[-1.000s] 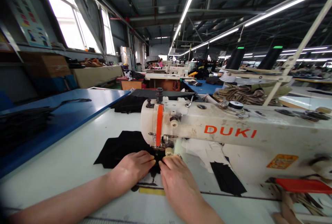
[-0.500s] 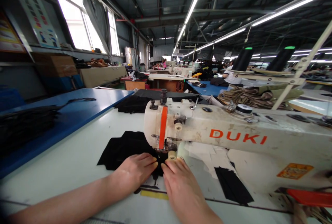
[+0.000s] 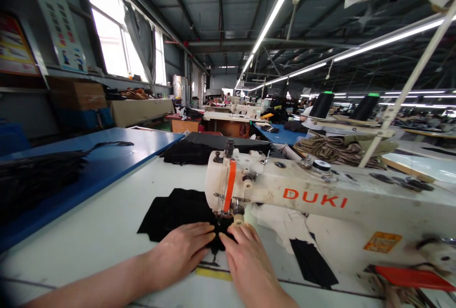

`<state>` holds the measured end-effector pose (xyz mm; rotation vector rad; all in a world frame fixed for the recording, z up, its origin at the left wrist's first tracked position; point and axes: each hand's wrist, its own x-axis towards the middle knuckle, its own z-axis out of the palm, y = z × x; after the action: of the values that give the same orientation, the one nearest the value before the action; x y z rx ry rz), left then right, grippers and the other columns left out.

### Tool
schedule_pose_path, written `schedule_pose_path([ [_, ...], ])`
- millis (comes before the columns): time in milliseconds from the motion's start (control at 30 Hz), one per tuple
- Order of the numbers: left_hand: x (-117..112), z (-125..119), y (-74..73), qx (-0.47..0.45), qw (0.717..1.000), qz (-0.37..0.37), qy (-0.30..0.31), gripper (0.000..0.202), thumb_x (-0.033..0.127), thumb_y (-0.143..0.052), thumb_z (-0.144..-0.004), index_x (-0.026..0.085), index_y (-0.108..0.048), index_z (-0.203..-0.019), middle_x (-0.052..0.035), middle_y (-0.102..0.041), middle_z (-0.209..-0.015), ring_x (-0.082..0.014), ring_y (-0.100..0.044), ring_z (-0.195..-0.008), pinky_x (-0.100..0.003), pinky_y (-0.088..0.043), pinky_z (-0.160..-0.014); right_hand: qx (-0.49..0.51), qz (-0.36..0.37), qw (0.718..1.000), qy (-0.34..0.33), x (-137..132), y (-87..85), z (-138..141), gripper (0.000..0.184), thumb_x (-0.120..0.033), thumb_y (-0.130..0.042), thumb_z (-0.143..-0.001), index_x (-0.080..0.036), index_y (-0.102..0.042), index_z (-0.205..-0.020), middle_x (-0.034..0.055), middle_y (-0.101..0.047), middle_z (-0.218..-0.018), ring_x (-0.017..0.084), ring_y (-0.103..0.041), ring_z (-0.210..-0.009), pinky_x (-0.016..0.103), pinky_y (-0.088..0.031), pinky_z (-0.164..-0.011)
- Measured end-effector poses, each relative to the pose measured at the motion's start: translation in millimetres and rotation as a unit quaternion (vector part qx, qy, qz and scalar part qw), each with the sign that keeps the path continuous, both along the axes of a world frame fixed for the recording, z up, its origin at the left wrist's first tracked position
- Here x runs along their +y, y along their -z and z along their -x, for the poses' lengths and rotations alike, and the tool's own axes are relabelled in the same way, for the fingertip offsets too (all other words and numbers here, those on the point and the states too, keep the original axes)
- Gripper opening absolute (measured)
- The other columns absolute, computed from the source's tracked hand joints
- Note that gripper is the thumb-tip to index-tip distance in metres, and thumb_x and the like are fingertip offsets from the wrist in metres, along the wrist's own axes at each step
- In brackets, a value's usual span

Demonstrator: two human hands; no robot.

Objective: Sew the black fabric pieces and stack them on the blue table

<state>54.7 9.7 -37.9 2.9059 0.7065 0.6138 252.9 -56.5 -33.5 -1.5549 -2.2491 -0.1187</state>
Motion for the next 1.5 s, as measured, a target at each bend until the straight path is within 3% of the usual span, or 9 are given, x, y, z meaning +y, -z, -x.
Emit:
schedule_pose_path([
  [700,0.6,-0.9,-10.1,0.045,0.999,0.005,0.005,0.033,0.023,-0.047,-0.091,0.019,-0.055,-0.123,-0.0049,-0.058,-0.126,-0.0225,-0.053,-0.116,-0.037,-0.04,-0.102,0.039,0.01,0.999,-0.014,-1.2,-0.1,-1.7,0.034,-0.007,-0.046,-0.086,-0.021,-0.06,-0.114,0.007,-0.056,-0.105,0.022,-0.046,-0.105,0.041,-0.04,-0.095],
  [1500,5.6,-0.1,-6.2,0.041,0.999,-0.004,0.017,0.034,0.023,-0.048,-0.09,0.02,-0.055,-0.123,-0.0041,-0.058,-0.127,-0.0235,-0.053,-0.116,-0.038,-0.042,-0.1,0.013,0.024,1.0,-0.005,-1.1,-4.7,2.0,0.034,-0.006,-0.046,-0.085,-0.022,-0.061,-0.111,0.0058,-0.056,-0.102,0.021,-0.046,-0.101,0.04,-0.038,-0.095],
])
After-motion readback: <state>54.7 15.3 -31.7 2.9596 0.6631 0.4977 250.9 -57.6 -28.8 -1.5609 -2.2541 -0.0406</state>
